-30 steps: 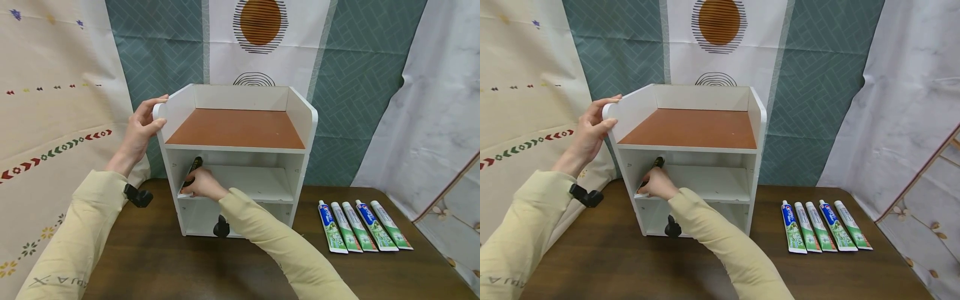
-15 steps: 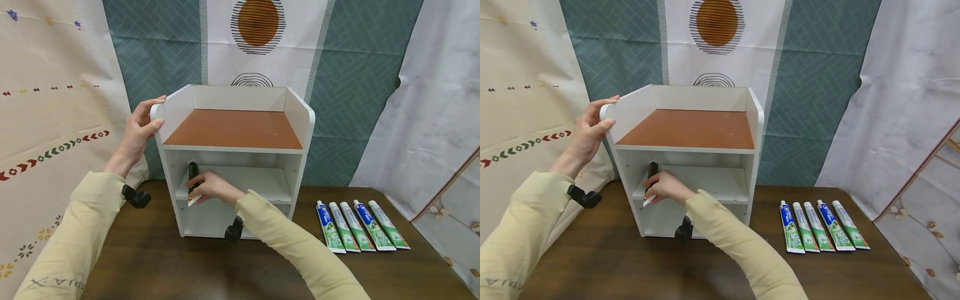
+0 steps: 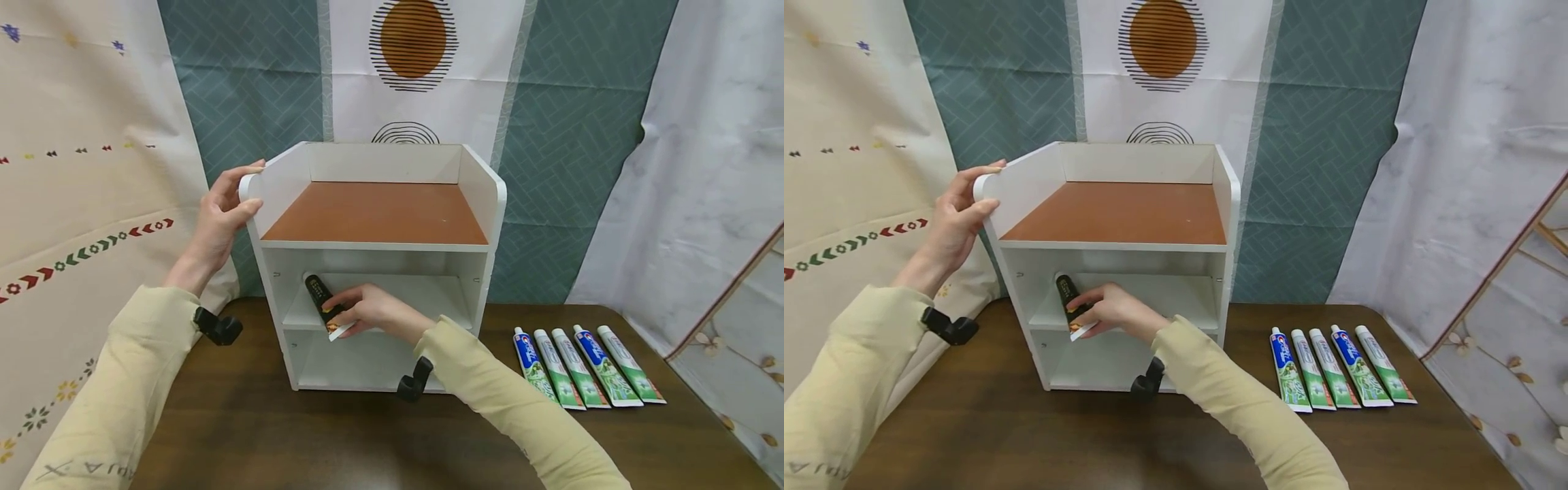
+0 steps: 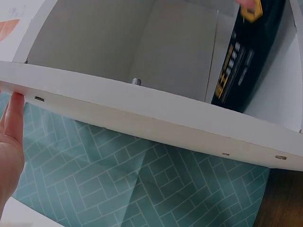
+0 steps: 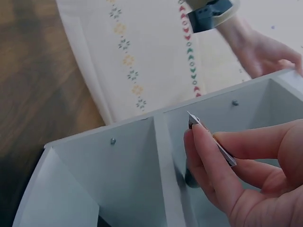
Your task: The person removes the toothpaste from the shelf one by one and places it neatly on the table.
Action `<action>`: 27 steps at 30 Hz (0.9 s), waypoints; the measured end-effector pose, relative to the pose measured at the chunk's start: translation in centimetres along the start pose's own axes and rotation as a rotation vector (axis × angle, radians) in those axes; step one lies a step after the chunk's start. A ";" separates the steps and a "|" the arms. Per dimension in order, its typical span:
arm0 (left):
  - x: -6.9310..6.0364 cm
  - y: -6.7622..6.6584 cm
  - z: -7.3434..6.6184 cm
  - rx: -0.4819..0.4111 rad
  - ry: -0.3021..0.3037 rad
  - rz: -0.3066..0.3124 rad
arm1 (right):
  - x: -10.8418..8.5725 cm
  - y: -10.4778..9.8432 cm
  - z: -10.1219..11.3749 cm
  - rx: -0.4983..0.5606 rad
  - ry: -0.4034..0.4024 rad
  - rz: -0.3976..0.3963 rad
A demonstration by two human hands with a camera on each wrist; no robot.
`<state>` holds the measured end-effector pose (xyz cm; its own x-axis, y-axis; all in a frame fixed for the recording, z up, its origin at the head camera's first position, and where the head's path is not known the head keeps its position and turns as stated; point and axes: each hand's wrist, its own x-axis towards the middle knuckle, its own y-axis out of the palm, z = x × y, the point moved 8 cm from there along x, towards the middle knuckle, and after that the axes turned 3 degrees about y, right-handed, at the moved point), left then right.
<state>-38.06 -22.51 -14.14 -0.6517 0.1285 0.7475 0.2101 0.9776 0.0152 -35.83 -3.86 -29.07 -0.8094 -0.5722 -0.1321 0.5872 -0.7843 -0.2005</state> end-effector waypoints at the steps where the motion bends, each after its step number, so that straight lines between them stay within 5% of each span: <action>1: 0.0 0.0 0.0 -0.003 0.000 -0.001 | -0.3 -0.2 0.0 0.009 0.000 0.008; 15: -0.1 0.0 -0.1 -0.007 -0.004 0.001 | -4.2 -3.8 -1.7 0.165 -0.008 0.074; 27: -0.1 -0.1 0.1 0.009 -0.011 -0.004 | -7.8 -5.7 -2.6 0.191 -0.154 0.238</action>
<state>-38.04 -22.63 -14.27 -0.6607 0.1268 0.7399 0.2011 0.9795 0.0117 -32.94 5.73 -29.43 -0.6465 -0.7629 -0.0027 0.7628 -0.6466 0.0056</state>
